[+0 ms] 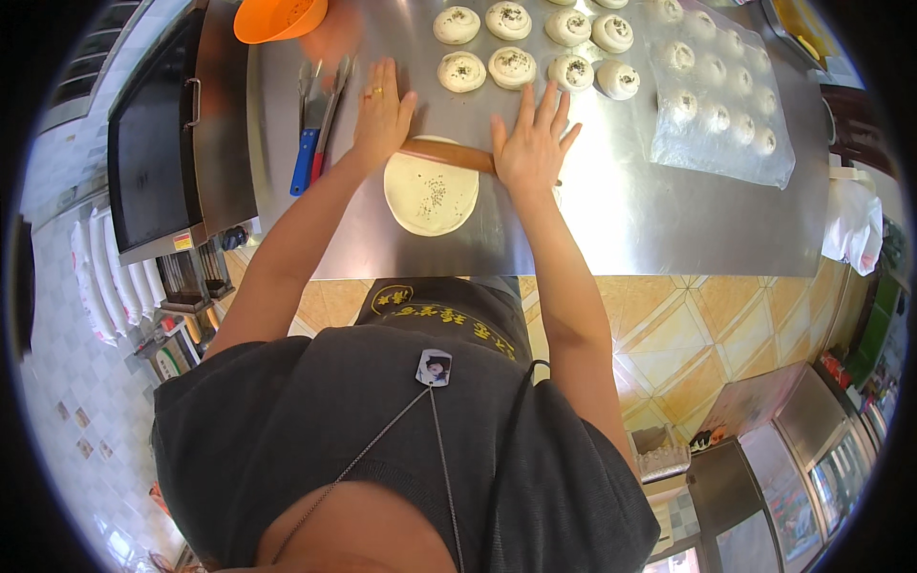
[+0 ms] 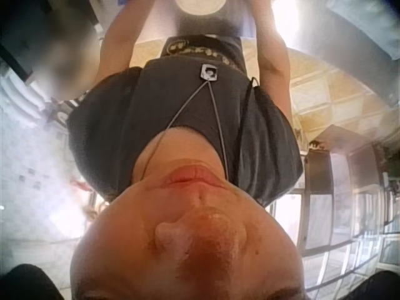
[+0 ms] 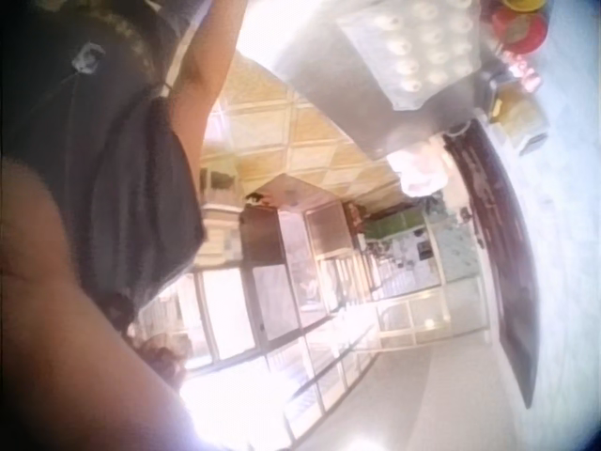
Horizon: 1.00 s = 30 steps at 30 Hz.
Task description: The person cleans a flat-top grill with a cloth and liquid from a bowl, then rolls out dough balls into flat circles using a rolling pin. The flattened dough is placed onto the hot grill to cook.
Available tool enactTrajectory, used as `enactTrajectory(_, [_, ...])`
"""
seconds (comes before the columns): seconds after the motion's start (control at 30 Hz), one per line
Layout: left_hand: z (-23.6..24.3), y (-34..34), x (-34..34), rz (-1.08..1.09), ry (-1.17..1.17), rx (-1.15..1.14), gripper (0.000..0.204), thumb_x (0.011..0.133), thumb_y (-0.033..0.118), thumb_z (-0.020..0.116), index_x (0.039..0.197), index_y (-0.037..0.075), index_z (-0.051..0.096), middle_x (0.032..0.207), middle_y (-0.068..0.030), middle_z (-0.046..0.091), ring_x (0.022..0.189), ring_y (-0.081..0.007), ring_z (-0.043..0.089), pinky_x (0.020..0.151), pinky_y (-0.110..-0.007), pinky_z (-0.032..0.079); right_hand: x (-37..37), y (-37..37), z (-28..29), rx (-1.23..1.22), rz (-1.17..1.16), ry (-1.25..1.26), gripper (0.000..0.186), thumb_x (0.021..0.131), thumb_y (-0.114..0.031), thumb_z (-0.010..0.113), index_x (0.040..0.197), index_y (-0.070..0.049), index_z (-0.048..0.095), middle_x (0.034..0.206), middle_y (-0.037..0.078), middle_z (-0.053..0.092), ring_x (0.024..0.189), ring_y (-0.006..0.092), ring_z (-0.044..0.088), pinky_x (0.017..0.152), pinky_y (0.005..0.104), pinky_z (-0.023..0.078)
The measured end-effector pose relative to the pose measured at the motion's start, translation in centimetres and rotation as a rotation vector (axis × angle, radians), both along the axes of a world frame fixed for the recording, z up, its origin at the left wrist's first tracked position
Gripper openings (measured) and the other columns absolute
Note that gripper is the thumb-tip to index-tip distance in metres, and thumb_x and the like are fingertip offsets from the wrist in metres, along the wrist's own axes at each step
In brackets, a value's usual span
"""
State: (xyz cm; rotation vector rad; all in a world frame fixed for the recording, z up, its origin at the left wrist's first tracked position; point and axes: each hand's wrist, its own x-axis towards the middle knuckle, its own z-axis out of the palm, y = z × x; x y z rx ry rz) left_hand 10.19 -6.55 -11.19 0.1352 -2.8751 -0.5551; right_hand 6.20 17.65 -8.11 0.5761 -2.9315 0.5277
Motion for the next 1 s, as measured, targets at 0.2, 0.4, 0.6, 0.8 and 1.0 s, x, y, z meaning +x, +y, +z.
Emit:
enactTrajectory(0.2, [3.4, 2.1, 12.9, -0.182, -0.338, -0.010, 0.080, 0.089, 0.032, 0.058, 0.149, -0.006, 0.021, 0.156, -0.0241, 0.024, 0.147, -0.0367, 0.019, 0.116, -0.053, 0.022, 12.6, 3.5, 1.2, 0.047, 0.316, -0.362, 0.070, 0.088, -0.049, 0.060, 0.147, -0.018, 0.041, 0.156, 0.016, 0.029, 0.147, 0.0374, 0.019, 0.108, 0.0725, 0.012])
enactTrajectory(0.4, [0.3, -0.6, 0.2, -0.006, -0.003, 0.004, 0.074, 0.094, 0.036, 0.054, 0.147, -0.008, 0.027, 0.153, -0.0262, 0.029, 0.144, -0.0404, 0.024, 0.114, -0.053, 0.024, -0.3, -0.8, -0.3, -0.027, 0.007, -0.034, 0.065, 0.091, -0.044, 0.057, 0.143, -0.008, 0.044, 0.157, 0.019, 0.026, 0.145, 0.0404, 0.020, 0.110, 0.0688, 0.016])
enactTrajectory(0.6, [1.8, 0.2, 9.8, -0.197, -0.245, -0.049, 0.076, 0.092, 0.035, 0.056, 0.148, -0.005, 0.025, 0.155, -0.0226, 0.026, 0.146, -0.0377, 0.021, 0.116, -0.052, 0.022, 9.6, 1.0, 0.7, -0.013, 0.253, -0.159, 0.064, 0.089, -0.038, 0.060, 0.141, -0.002, 0.044, 0.153, 0.017, 0.032, 0.143, 0.0360, 0.026, 0.112, 0.0641, 0.018])
enactTrajectory(0.8, [2.8, 0.8, 11.0, -0.168, -0.206, 0.114, 0.072, 0.088, 0.029, 0.063, 0.145, -0.002, 0.032, 0.145, -0.0207, 0.041, 0.135, -0.0374, 0.037, 0.109, -0.046, 0.033, 12.0, 4.3, 0.6, -0.248, 0.459, -0.108, 0.032, 0.079, -0.009, 0.060, 0.111, -0.007, 0.061, 0.104, 0.004, 0.061, 0.097, 0.0219, 0.059, 0.088, 0.0398, 0.043])
enactTrajectory(1.0, [6.3, 3.4, 1.9, -0.010, -0.585, 0.159, 0.037, 0.075, 0.025, 0.074, 0.104, 0.005, 0.063, 0.108, -0.0154, 0.065, 0.100, -0.0343, 0.062, 0.084, -0.043, 0.049, 11.1, 4.3, 2.7, -0.312, 0.530, -0.029, 0.032, 0.075, -0.006, 0.060, 0.106, -0.008, 0.064, 0.098, 0.004, 0.061, 0.093, 0.0222, 0.059, 0.080, 0.0354, 0.043])
